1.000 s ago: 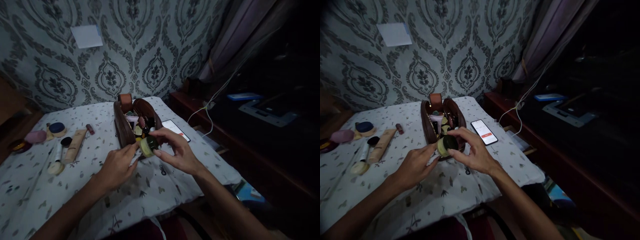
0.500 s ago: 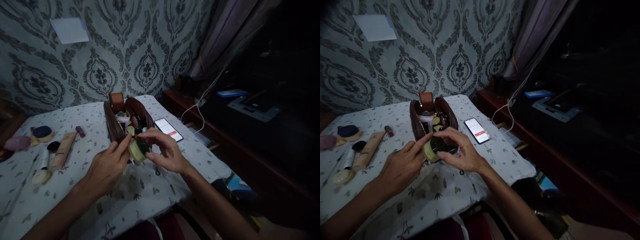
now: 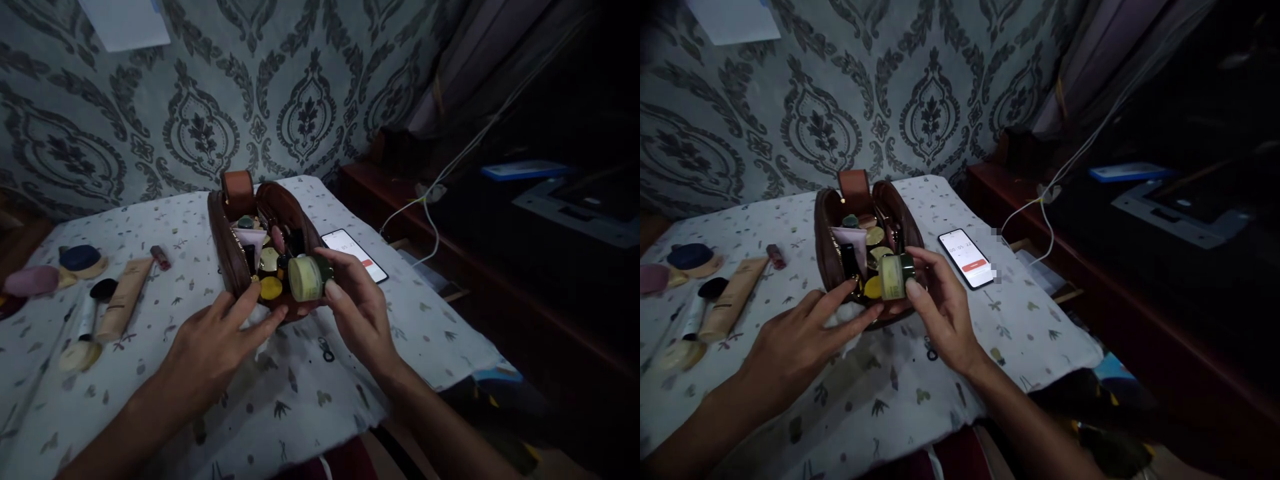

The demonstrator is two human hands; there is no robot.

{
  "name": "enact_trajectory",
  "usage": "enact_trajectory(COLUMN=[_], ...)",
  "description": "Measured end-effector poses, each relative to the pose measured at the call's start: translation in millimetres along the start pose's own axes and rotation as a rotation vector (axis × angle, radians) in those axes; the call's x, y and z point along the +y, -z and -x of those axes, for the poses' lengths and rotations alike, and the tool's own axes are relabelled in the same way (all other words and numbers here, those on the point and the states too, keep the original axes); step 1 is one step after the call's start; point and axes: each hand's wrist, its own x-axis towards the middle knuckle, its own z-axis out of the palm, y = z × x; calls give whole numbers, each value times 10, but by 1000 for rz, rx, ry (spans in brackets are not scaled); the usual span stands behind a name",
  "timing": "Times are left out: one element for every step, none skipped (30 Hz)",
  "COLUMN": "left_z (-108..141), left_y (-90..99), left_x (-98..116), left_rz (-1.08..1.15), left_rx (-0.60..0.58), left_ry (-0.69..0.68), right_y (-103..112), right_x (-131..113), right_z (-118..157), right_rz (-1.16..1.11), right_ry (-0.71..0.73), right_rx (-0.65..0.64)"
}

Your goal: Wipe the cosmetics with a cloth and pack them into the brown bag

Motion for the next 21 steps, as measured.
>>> enact_trajectory(left_z=[6,12,18,24,29,33,34,34,33,31,30,31,33,38,43,49,54,58,61,63,64], left_y=[-8,-14,-20,-25,-29,-33,-36,-38,-40,-42,-44,-46,-47,-48,-47,-45,-42,-38,-35,-32,-31], left_x=[-3,-7,-12,-17,-24,-31,-38,-44,-49,-52,-53,-53,-52,-50,-47,-44,-40,-36,-31,-26,-20], left_rz=[14,30,45,55,60,59,53,48,45,46,48,51,51,49,41,31,21,13,5,2,2], left_rx=[4,6,5,3,1,-6,-15,-22,-28,-27,-28,-30,-31,-39,-52,-69,-86,-99,-107,-107,-102], left_ry=[-3,0,8,17,23,25,25,20,17,16,15,12,7,4,7,12,15,17,18,16,14], right_y=[6,15,26,36,45,54,61,66,70,74,78,84,90,98,108,117,126,134,138,140,137], right_x=[-1,-9,-24,-42,-63,-84,-104,-121,-138,-154,-171,-189,-210,-233,-257,-283,-310,-335,-359,-380,-398], right_z=[-12,-26,-42,-60,-82,-108,-139,-173,-212,-254,-298,-341,-383,-421,-455,-484,-509,-530,-547,-562,-576], right_rz=[-1,18,53,99,150,204,257,309,359,409,458,505,551,598,646,694,736,773,805,832,856], right_ry=[-3,0,11,27,49,76,107,139,173,208,243,277,307,332,351,364,374,382,386,384,378], right_rx=[5,13,23,30,31,21,-5,-45,-97,-153,-211,-267,-317,-357,-388,-410,-429,-450,-476,-511,-546])
